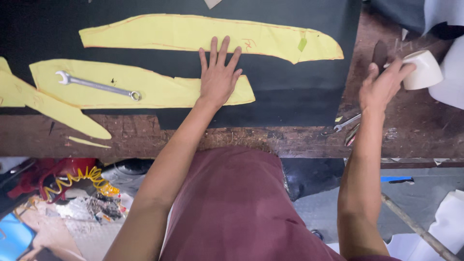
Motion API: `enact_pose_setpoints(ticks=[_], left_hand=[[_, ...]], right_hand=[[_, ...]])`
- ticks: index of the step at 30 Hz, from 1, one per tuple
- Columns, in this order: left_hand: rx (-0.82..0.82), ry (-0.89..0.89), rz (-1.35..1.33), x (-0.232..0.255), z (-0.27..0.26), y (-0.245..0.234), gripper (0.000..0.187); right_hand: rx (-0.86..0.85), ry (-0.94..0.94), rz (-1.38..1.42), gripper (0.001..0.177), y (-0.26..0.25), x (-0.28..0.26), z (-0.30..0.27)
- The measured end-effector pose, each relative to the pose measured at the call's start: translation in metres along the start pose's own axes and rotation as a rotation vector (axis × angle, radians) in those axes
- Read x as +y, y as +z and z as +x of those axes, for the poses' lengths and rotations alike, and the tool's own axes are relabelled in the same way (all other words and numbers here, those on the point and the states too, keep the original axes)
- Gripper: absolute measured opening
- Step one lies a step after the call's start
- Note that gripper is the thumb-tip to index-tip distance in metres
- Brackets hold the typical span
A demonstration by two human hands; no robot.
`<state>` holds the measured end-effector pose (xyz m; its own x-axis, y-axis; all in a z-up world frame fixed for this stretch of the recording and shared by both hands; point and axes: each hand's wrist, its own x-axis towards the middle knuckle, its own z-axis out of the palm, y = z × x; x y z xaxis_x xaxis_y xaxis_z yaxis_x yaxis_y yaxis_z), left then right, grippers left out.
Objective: The person arranges yellow upholstery foam pieces on a black surface, uses a wrench to weight the material, and cuts a black vinyl sheet using shears.
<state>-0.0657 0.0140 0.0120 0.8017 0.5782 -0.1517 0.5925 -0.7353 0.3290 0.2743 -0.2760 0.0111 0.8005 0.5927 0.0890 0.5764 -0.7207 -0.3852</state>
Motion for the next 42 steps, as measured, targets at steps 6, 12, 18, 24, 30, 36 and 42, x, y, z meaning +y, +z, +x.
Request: enact_pose_setpoints(ticks=[6, 12, 18, 24, 30, 36, 42], left_hand=[[-0.012, 0.01, 0.023, -0.001, -0.001, 0.004, 0.061], [-0.02, 0.009, 0.033, -0.001, 0.001, 0.003, 0.062], [-0.05, -0.021, 0.002, -0.004, 0.0, 0.001, 0.059], [0.043, -0.202, -0.001, -0.055, -0.015, -0.015, 0.059], [0.206, -0.433, -0.046, -0.149, -0.075, -0.053, 0.052], [0.493, -0.661, -0.167, -0.22, -0.175, -0.086, 0.047], [0.777, -0.918, -0.422, -0.281, -0.256, -0.121, 0.044]], right_hand=[[-0.194, -0.365, -0.039, 0.047, -0.005, -0.108, 0.017], [-0.379, -0.453, -0.084, 0.046, 0.035, -0.162, 0.031], [-0.303, -0.399, 0.088, 0.048, 0.037, -0.145, 0.025], [-0.073, -0.297, 0.336, 0.02, 0.02, -0.148, -0.032], [-0.245, -0.203, 0.413, 0.022, 0.034, -0.205, -0.09], [-0.283, -0.36, 0.37, 0.034, 0.073, -0.264, -0.058], [-0.282, -0.425, 0.223, 0.037, 0.095, -0.305, -0.031]])
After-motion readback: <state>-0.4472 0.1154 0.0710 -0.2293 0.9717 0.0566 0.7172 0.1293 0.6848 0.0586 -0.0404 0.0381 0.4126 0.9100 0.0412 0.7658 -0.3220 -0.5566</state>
